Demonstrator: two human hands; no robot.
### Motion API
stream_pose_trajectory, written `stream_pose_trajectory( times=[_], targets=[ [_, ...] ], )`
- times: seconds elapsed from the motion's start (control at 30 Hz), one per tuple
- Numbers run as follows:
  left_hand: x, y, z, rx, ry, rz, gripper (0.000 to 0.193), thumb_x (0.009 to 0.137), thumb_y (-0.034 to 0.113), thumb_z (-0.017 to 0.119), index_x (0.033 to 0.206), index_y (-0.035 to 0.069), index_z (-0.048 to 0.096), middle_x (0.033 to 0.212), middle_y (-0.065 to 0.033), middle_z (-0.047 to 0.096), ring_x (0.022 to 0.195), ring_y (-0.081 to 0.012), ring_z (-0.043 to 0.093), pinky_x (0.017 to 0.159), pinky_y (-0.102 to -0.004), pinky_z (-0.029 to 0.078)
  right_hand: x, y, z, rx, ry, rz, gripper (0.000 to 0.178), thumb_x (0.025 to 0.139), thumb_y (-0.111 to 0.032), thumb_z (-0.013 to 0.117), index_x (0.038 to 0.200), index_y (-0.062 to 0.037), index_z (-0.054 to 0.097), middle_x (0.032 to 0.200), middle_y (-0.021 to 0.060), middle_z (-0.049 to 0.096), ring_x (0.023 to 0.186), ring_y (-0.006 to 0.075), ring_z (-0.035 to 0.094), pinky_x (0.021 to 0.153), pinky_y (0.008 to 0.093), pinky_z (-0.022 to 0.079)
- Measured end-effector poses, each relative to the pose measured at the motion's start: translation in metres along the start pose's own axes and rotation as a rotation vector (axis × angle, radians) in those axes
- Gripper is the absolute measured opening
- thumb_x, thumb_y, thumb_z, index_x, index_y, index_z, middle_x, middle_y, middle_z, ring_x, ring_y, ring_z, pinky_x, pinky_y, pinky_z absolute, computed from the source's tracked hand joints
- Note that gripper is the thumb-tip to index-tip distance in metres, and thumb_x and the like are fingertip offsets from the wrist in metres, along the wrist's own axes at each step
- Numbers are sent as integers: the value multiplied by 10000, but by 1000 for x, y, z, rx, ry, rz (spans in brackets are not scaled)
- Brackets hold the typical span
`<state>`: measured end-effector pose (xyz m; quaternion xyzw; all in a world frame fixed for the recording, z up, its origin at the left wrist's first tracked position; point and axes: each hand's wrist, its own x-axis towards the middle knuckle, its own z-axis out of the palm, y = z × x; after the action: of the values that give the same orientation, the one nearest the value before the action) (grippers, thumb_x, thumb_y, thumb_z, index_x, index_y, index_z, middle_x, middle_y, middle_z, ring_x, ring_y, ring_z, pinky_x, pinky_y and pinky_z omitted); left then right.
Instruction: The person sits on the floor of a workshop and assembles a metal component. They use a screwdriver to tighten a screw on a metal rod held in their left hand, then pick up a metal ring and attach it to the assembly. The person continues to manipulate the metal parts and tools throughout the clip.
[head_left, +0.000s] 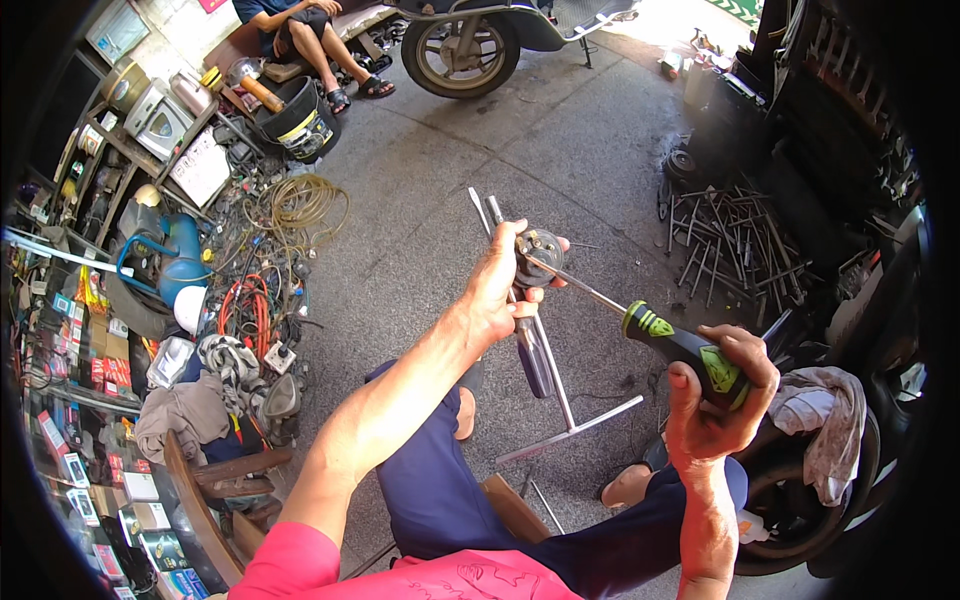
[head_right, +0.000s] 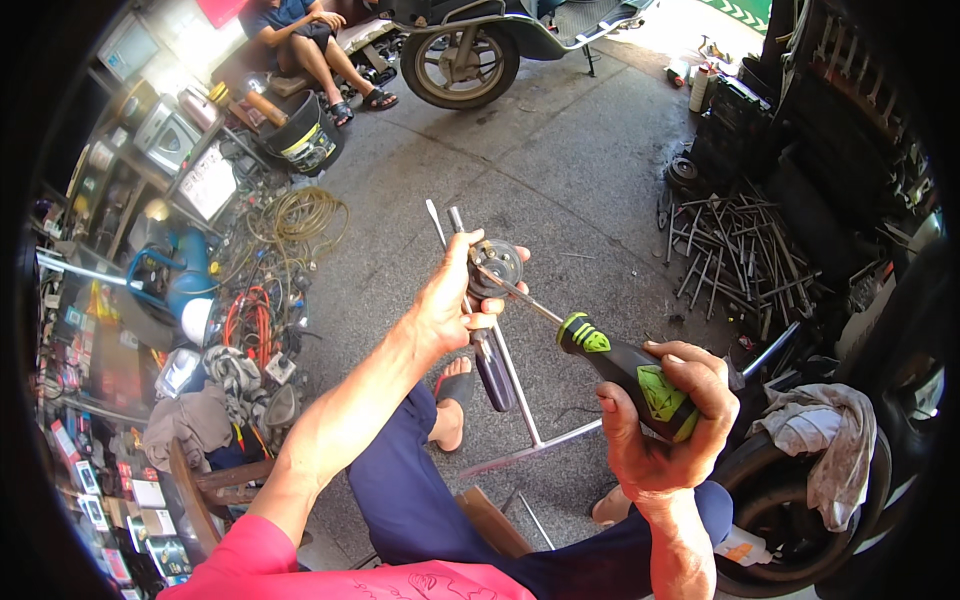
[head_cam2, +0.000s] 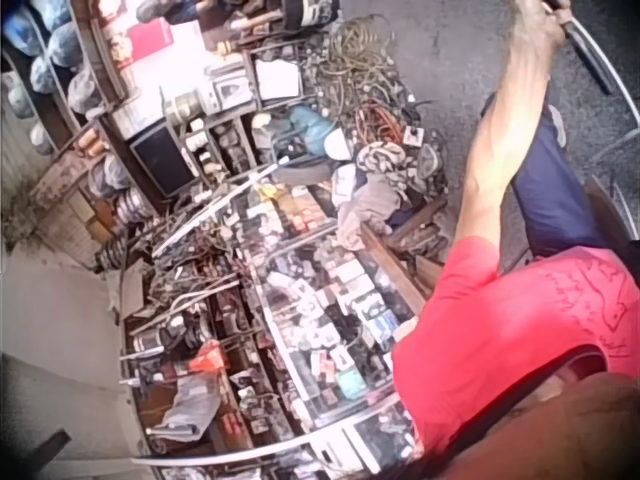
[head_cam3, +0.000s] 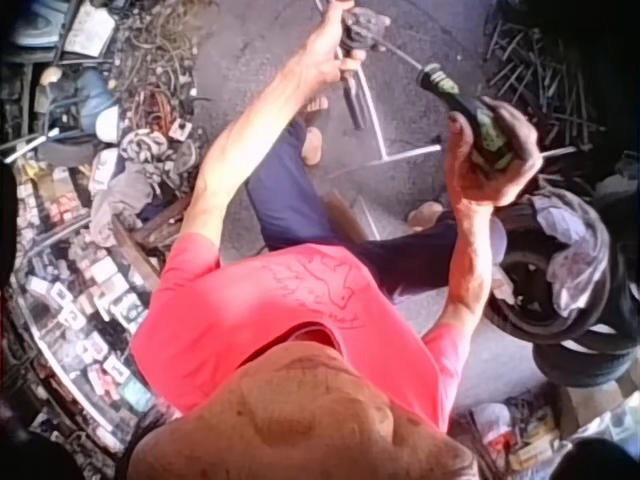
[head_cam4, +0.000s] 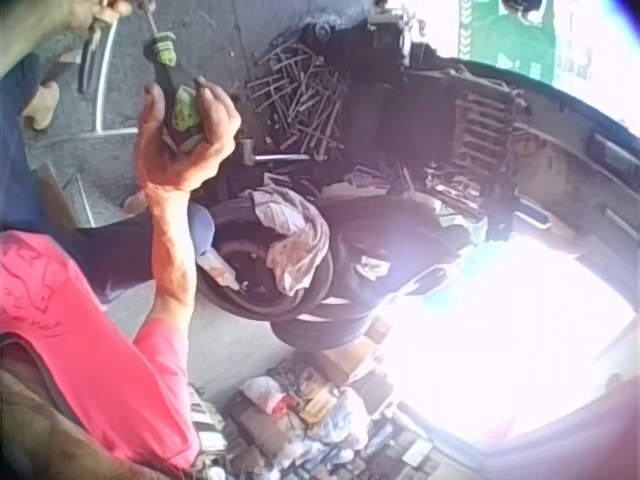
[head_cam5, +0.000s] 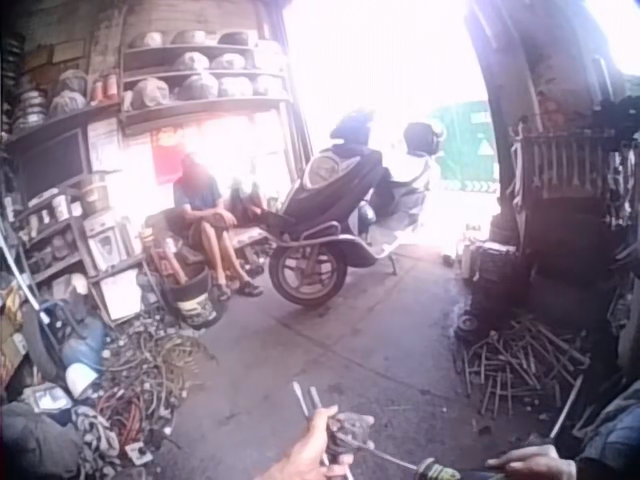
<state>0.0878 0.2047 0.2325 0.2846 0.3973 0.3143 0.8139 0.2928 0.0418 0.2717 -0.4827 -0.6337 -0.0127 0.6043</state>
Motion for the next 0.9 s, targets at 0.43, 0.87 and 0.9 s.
stream_pose_trajectory(
  times=[0.43,0.87,0.9],
  targets=[
    [-5,4,10,116,136,111,570,966,546,399,1125,62,654,741,-95,659,448,-54,476,322,-165,262,-2,0,1,75,95,151,513,833,-173,784,1156,17,435,1055,204,566,914,223,596,801,324,522],
    [-3,2,7,118,156,160,555,980,510,387,1130,37,637,747,-96,671,452,-63,496,318,-173,272,-5,5,1,73,129,156,490,863,-161,749,1191,17,431,1080,187,566,937,218,601,803,323,519],
    [-4,3,8,116,164,162,554,981,509,387,1130,37,636,747,-98,671,453,-65,497,319,-174,273,-6,6,1,75,153,187,480,871,-152,737,1196,19,429,1086,184,565,929,214,605,788,317,527]
  ],
)
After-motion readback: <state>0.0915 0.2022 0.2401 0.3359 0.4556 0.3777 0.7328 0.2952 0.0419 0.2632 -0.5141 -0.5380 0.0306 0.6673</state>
